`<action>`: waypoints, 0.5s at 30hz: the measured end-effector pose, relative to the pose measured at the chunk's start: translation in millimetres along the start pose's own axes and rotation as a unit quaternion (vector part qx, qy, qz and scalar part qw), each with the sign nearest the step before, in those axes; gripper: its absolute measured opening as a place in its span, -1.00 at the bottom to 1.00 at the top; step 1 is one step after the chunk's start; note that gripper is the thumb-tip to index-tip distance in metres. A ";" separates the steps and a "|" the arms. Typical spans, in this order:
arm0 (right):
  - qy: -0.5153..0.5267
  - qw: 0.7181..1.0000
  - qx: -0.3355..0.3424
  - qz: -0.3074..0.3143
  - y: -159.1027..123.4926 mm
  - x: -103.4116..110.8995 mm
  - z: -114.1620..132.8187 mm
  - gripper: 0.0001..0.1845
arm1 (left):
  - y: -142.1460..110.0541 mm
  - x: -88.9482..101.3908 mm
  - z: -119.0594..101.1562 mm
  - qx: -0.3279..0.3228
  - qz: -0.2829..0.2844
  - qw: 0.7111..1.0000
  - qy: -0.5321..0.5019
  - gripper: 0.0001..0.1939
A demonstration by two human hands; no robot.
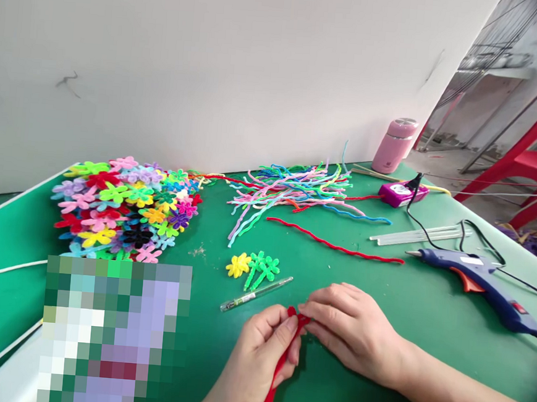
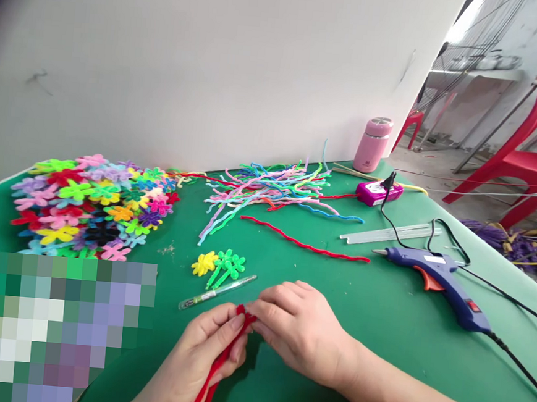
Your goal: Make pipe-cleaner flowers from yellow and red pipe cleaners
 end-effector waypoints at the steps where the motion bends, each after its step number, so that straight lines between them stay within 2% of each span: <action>1: -0.010 1.000 0.010 0.006 -0.1 0.2 -0.1 -0.84 | 0.1 -0.5 0.1 0.003 0.002 1.000 -0.001 -0.72; 9: -0.058 0.995 0.061 0.059 0.2 0.3 2.8 -0.82 | -0.6 2.3 7.5 0.035 -0.009 0.998 -0.057 -0.74; 15: -0.049 0.995 0.063 0.062 5.3 0.6 6.6 -0.82 | -4.9 2.3 8.6 0.016 -0.039 0.999 -0.030 -0.73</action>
Point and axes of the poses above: each hand's wrist, its own y-axis towards the middle knuckle, its own x-axis out of the back of the hand, z = x × y, the point moved 4 cm from there along y, towards the middle knuckle, and after that the axes turned 3 degrees about -z, right-handed, at the moved point
